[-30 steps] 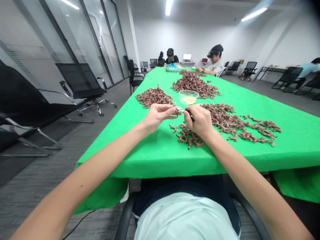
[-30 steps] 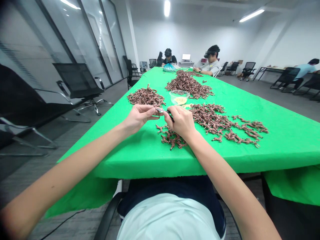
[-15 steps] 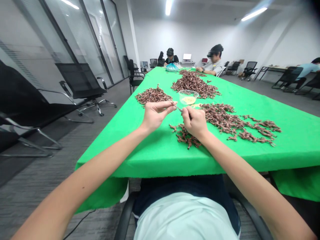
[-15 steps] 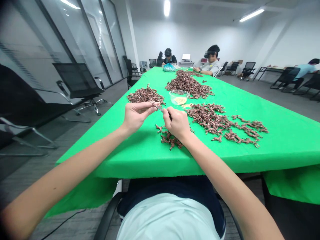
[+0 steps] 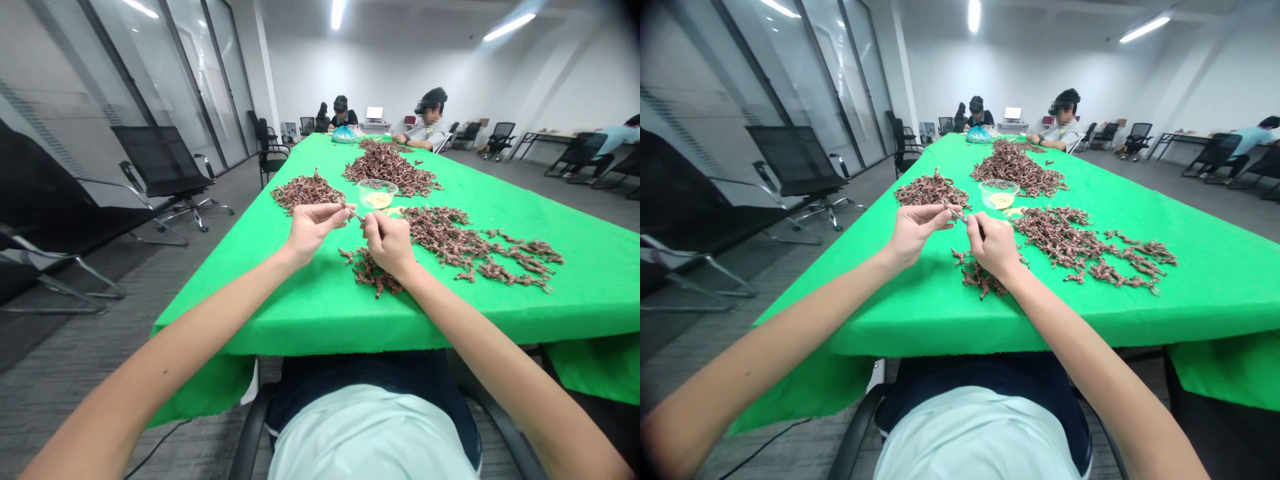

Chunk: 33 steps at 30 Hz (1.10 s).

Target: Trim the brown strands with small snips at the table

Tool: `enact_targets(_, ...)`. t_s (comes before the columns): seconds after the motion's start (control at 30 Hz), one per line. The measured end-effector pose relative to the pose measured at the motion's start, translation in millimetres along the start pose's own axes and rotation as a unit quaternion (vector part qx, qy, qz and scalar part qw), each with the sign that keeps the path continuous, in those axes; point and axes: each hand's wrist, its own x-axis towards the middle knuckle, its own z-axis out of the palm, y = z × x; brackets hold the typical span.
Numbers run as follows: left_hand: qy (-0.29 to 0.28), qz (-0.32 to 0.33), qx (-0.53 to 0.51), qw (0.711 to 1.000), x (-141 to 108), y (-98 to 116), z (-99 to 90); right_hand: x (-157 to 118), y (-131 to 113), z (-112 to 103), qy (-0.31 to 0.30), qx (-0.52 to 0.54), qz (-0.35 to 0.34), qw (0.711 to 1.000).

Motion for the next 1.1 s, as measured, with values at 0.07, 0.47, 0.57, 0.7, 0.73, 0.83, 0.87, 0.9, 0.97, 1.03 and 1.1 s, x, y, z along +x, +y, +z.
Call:
enact_targets(0.07,-0.004,0.007,0.007,1.0,-0.4,0.4,0.6,-0.1,0.5,0.5,0.0,0.002,0.002,1.0)
enact_targets(0.47,0.0,0.031,0.031,0.999,-1.5,-0.6,1.8,-1.0,1.9,2.2,-0.013,0.011,0.007,1.0)
enact_targets(0.57,0.002,0.048,0.035,0.998,-0.8,-1.5,1.1,-1.3,1.7,2.7,-0.014,0.007,0.005,1.0)
enact_targets(0.7,0.0,0.065,0.05,0.997,0.6,-3.7,-0.9,-1.4,1.9,2.9,-0.024,0.005,0.01,1.0)
enact_targets(0.73,-0.001,0.068,0.051,0.996,0.9,-4.1,-1.3,-1.4,2.0,2.9,-0.025,0.005,0.012,1.0)
enact_targets(0.83,-0.006,0.066,0.045,0.997,1.2,-4.0,-1.4,-1.3,2.6,3.2,-0.021,0.005,0.017,1.0)
enact_targets(0.87,-0.011,0.059,0.04,0.997,1.1,-3.6,-1.2,-1.2,2.8,3.3,-0.018,0.006,0.02,1.0)
enact_targets(0.9,-0.016,0.05,0.035,0.998,1.0,-3.1,-0.9,-1.1,2.9,3.4,-0.014,0.007,0.022,1.0)
enact_targets(0.97,-0.026,0.033,0.025,0.999,0.9,-2.3,-0.5,-0.7,3.1,3.4,-0.01,0.01,0.027,1.0)
enact_targets(1.03,-0.027,0.019,0.018,0.999,1.2,-2.6,-0.8,-0.2,3.2,2.9,-0.006,0.012,0.031,0.999)
enact_targets(1.1,-0.012,0.007,0.009,1.0,2.2,-4.4,-1.9,0.2,3.5,1.9,0.001,0.014,0.036,0.999)
